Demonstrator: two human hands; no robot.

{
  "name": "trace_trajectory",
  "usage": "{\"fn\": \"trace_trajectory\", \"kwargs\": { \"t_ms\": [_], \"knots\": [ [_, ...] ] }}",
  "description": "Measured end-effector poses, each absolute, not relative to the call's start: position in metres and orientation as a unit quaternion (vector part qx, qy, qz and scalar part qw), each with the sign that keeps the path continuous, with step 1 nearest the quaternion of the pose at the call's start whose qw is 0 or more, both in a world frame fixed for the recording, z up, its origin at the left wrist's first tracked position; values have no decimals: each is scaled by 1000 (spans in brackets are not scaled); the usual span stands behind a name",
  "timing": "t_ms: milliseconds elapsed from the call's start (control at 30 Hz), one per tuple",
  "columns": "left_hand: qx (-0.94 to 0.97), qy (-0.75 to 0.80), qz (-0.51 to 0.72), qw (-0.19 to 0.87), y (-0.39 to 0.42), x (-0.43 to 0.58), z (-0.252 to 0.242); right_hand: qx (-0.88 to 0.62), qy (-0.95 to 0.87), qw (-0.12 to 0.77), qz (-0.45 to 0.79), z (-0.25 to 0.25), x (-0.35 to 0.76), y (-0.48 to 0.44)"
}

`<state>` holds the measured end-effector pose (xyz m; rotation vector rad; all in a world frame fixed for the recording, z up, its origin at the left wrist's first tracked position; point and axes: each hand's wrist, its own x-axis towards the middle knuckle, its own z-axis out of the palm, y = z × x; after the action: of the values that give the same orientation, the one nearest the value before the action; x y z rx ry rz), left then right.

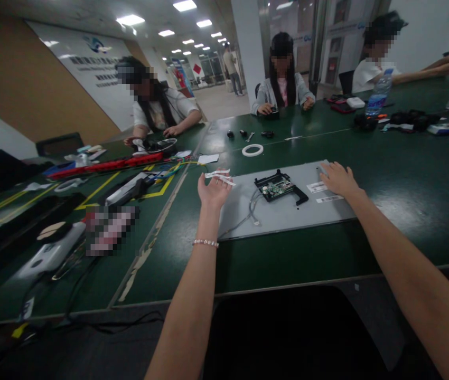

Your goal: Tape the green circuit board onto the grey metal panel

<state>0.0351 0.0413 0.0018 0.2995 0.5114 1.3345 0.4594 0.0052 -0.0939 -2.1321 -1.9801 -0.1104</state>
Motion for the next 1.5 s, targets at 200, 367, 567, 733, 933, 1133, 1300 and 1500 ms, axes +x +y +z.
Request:
{"fn": "trace_trajectory", "kwargs": {
  "t_ms": [200, 367, 567, 733, 933, 1133, 1300, 1500],
  "knots": [
    [126, 253, 612, 738, 43, 35, -4, -722, -679, 129, -39, -92, 456, 7],
    [132, 266, 614, 731, 44, 36, -7, -730, -660, 164, -64, -90, 452, 1],
    [133, 267, 622, 724, 44, 40, -3, -696, -673, 243, -53, -78, 432, 2],
    [132, 267, 629, 718, 42, 41, -2, -630, -709, 311, 56, -59, 385, 4],
    [122, 276, 631, 715, 42, 39, -3, -560, -739, 331, 174, -44, 340, 1],
    [116, 272, 633, 715, 42, 39, -3, -519, -809, 246, 121, -50, 335, -6],
    [113, 269, 634, 716, 42, 40, -2, -513, -817, 229, 130, -49, 343, -15],
    [113, 267, 635, 716, 43, 39, -3, -548, -794, 235, 118, -42, 341, -25]
  ]
}}
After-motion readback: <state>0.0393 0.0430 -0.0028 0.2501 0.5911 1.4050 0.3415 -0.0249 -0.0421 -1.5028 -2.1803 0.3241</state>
